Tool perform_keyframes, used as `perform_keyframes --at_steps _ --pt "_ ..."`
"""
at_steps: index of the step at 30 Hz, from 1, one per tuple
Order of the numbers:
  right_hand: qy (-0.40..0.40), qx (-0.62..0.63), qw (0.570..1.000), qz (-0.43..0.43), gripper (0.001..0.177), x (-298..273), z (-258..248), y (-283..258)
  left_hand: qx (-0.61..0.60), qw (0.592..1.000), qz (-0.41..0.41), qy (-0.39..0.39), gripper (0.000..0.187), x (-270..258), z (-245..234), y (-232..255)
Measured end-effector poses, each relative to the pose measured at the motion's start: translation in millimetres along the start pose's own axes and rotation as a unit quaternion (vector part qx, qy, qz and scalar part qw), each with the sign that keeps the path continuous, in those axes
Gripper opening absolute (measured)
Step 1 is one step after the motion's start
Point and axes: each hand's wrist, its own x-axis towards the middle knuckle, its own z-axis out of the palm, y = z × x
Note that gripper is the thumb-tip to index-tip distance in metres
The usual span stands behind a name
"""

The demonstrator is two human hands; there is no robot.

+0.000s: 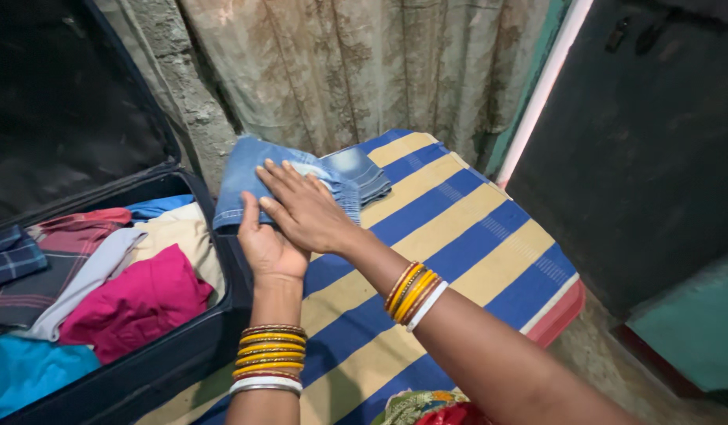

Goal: The person opens a suitcase, removes several items of clothing, and folds a striped shirt, a pair of jeans, and a pink garment by hand on a bed.

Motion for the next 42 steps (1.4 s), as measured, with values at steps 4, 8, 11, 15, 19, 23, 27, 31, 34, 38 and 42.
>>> perform_keyframes --at_steps 4,8,11,15,19,23,27,31,34,38,42 --pt "-0.013 -0.068 0.995 0.076 0.068 -6.3 1.6 10.4 0.029 0.998 0.047 0.017 0.054 -3.3 -0.2 7.2" --pt "-0.010 0.000 0.983 0.182 0.076 -9.6 14.4 40.4 0.016 0.998 0.067 0.001 0.054 -4.6 3.3 16.4" --pt "0.086 0.214 0.950 0.212 0.085 -16.9 16.9 48.8 0.018 0.997 0.070 -0.008 0.059 -7.9 10.6 18.0" --pt "0.024 0.592 0.688 0.418 0.054 -34.0 1.3 35.9 0.015 0.998 0.059 -0.004 0.068 -18.4 22.8 11.9" --pt "0.048 0.696 0.629 0.342 0.036 -43.8 2.2 40.4 0.035 0.995 0.079 -0.043 0.071 -25.2 26.3 5.2" --pt "0.107 0.678 0.647 0.333 0.037 -49.9 -4.6 58.8 0.051 0.995 0.084 -0.012 0.068 -20.5 12.2 -2.3" --pt "0.179 0.613 0.678 0.364 0.049 -49.9 -22.8 88.7 0.010 0.999 0.047 0.020 0.065 0.9 -21.0 -1.3" --pt "0.209 0.501 0.727 0.420 0.063 -48.5 -20.4 124.4 0.083 0.989 0.063 0.108 0.043 23.2 -62.7 2.0" --pt "0.211 0.482 0.744 0.413 0.069 -53.8 -0.7 152.7 0.211 0.942 0.057 0.255 0.035 32.3 -95.3 -1.5" --pt "0.198 0.478 0.747 0.419 0.072 -68.6 28.4 189.7 0.311 0.905 0.071 0.282 0.036 38.1 -176.1 -6.4" --pt "0.140 0.444 0.765 0.445 0.072 -76.0 54.4 218.8 0.384 0.851 0.115 0.339 0.043 29.3 -270.8 -10.7"
